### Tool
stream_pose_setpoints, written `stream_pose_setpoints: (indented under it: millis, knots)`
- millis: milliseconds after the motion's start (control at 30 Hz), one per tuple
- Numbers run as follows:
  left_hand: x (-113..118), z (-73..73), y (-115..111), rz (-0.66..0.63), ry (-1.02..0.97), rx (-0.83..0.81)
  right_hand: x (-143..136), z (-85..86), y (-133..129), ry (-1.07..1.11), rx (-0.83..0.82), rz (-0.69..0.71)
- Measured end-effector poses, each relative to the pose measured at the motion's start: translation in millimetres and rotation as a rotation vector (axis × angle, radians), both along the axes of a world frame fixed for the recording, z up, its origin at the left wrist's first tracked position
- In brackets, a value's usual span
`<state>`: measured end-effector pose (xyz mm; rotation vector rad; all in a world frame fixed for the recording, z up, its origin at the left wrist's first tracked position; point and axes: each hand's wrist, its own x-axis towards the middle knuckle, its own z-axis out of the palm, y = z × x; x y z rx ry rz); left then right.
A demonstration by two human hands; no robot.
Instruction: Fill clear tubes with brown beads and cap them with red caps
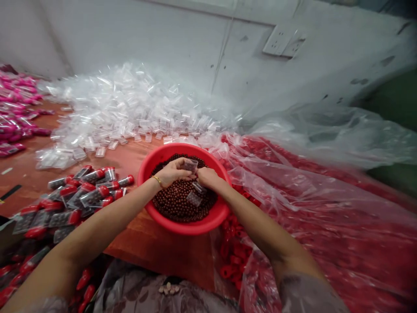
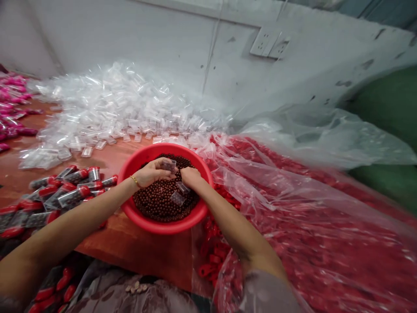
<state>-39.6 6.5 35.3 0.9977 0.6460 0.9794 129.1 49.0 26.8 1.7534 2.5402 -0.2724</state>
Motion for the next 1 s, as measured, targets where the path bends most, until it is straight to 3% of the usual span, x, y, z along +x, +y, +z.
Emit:
stream_pose_setpoints:
  millis: [100, 200, 367, 500, 567, 833, 1000]
  knots:
    - [-4, 4.4, -1, 0.032, -0.076, -0.043, -4, -9.6, 3, 0.026, -0.017, 0.032]
    - [-5, 5.4, 0, 0.037, -0.081, -0.06, 5, -6.3, 2, 0.103, 0.008, 0.036]
    - [-2, 2.4, 1, 0.01, -0.046, -0.052, 23, 23.5, 2, 0.346, 0.151, -0.043]
    - [0, -0.7, 0, -0.033, 0.018, -0.027, 15, 53.2, -4, 0.884, 0.212, 0.003]
    - [0, -2.0, 0, -0.051, 0.035, -0.015, 6, 62.1, -9, 1.023, 0.177, 0.051]
    - [-1, -1.7, -1, -0.035, 0.039, -0.001, -7, 57.4, -22, 1.103, 0.094, 0.045]
    - [-1, -2.6, -1, -0.021, 0.033, 0.036, -2, 64.5, -28, 1.074, -0.072, 0.023]
